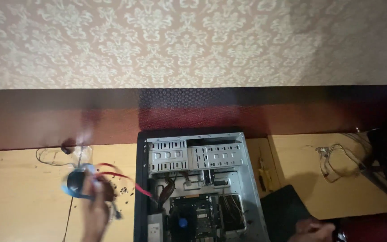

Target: Connecting and organizing internal power and data cables within a desktop computer case.

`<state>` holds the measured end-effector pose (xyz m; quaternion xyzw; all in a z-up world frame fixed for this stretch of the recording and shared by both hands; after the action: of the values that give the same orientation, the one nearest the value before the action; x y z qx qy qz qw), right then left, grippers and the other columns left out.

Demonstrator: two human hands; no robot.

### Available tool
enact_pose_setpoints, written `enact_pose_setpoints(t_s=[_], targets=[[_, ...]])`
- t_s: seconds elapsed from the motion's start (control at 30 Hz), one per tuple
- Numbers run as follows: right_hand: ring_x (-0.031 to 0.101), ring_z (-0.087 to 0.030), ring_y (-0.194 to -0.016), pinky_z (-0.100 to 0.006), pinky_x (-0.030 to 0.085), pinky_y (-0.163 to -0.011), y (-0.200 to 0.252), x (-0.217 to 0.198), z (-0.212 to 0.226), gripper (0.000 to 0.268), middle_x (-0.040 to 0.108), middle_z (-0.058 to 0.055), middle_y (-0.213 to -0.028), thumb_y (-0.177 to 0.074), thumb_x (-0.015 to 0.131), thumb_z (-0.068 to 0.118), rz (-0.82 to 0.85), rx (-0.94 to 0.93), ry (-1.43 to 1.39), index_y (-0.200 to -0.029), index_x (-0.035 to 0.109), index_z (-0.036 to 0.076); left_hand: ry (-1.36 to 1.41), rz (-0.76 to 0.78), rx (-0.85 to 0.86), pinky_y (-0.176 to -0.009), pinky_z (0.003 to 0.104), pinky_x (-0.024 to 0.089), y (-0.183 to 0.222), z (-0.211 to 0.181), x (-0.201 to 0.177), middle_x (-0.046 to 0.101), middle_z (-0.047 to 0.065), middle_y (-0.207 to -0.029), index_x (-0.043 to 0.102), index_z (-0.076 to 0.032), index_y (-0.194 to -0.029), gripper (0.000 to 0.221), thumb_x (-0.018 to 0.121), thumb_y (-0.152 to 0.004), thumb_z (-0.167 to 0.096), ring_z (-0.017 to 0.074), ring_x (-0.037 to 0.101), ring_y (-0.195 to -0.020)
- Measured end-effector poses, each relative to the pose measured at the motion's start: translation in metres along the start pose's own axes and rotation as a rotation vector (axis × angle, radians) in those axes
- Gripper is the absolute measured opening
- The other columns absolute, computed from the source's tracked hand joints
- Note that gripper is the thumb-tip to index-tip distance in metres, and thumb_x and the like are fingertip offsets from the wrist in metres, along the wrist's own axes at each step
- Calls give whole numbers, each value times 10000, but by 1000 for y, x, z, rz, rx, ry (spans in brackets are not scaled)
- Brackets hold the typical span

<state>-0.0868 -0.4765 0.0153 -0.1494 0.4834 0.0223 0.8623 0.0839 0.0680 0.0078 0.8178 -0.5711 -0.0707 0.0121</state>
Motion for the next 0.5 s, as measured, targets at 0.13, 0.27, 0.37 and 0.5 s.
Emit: enact_pose_setpoints(t_s=[0.13,0.27,0.37,0.5], targets=[[649,-209,-881,-370,545,-874,-30,87,3,228,674,-121,-1008,-1158,501,180,413,-9,-866,-1094,669,41,-127,134,-275,-1148,371,377,60,-21,75,684,103,-1257,574,-158,-1418,524,417,-997,-429,238,607,-1237],[666,-176,-710,-299,530,-667,98,-35,125,487,681,-43,-783,-922,545,380,1277,-142,-561,-1349,660,178,-204,402,-353,-1105,380,459,109,-19,140,748,86,-1247,616,-226,-1381,501,454,-965,-454,223,685,-1230],[644,-163,-613,-277,515,-588,131,-7,99,530,712,-51,-745,-909,582,362,1454,-169,-553,-1390,663,156,-274,533,-415,-1108,349,429,134,3,166,726,48,-1321,569,-261,-1413,483,474,-974,-440,193,666,-1257],[657,-225,-647,-332,538,-551,139,24,73,471,712,-166,-748,-877,716,223,1393,27,-934,-1277,689,-24,-295,485,-620,-970,242,420,153,42,170,697,32,-968,697,-191,-1165,326,608,-963,-430,151,648,-960]])
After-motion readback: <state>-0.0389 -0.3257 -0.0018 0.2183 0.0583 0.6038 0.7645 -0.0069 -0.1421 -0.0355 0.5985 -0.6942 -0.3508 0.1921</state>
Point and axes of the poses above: each hand's wrist, its own y-axis away from the middle knuckle, its own x-axis out of the palm, z = x × y, the point moved 4 cm from there along -y, towards the middle knuckle
